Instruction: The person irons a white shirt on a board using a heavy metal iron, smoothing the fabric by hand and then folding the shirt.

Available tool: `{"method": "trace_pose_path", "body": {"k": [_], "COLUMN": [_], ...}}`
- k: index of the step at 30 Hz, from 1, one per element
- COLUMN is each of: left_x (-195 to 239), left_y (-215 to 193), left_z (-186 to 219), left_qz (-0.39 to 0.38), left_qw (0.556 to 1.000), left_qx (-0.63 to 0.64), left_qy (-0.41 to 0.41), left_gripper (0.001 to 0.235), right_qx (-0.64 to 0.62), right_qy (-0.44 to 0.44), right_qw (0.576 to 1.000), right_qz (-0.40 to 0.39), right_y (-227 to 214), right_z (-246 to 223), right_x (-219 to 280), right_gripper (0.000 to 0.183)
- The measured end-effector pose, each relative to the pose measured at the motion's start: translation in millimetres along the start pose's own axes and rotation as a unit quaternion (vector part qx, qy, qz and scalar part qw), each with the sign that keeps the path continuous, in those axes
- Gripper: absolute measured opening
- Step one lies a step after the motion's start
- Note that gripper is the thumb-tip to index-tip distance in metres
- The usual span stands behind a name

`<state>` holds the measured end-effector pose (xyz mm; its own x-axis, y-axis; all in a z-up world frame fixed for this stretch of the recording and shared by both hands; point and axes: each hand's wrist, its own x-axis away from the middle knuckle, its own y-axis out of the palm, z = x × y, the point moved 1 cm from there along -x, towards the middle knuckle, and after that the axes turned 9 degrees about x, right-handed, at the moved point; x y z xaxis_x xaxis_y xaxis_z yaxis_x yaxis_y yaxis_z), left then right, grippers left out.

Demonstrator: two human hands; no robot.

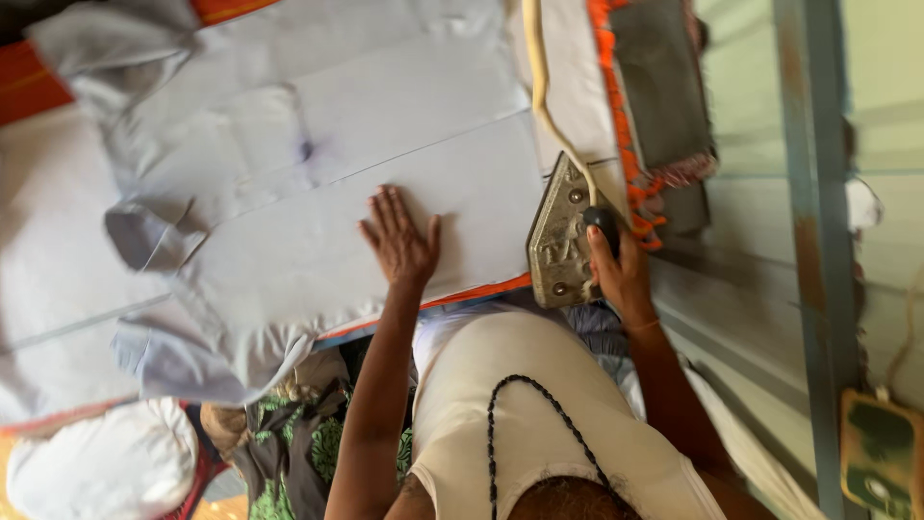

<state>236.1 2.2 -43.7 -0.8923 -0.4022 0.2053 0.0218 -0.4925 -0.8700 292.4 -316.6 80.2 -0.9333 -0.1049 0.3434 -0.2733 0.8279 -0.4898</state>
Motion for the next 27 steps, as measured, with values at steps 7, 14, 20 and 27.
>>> {"method": "trace_pose_path", "body": {"k": [7,14,20,27], "left_x": [1.7,0.1,4.2,29.3], "left_y": [3.6,2.4,6.6,50.3], "left_z": [0.5,-0.3,4.0,79.9], "left_qz": [-0.024,-0.028,0.007,-0.089], "left_qw": [1.0,1.0,0.997,0.976], "left_qx": [0.005,-0.002,0.039,0.061], "left_qy": [0.003,-0.004,0.069,0.19], "left_gripper": [0.09,0.094,0.095,0.07], "right_qx": [-0.097,-0.111,-0.061,0.02], "right_qy": [0.062,0.065,0.019,0.018], "right_qw": [0.982,0.98,0.993,0.998], "right_qz": [0.149,0.153,0.102,0.048], "right_y": [-18.2,-51.1,-82.8,-106.5], "right_z": [48.8,48.7,31.0,17.8], "right_x": [15.7,-33.7,-104.6,-169.2], "right_gripper": [0.039,0.039,0.038,0.048]}}
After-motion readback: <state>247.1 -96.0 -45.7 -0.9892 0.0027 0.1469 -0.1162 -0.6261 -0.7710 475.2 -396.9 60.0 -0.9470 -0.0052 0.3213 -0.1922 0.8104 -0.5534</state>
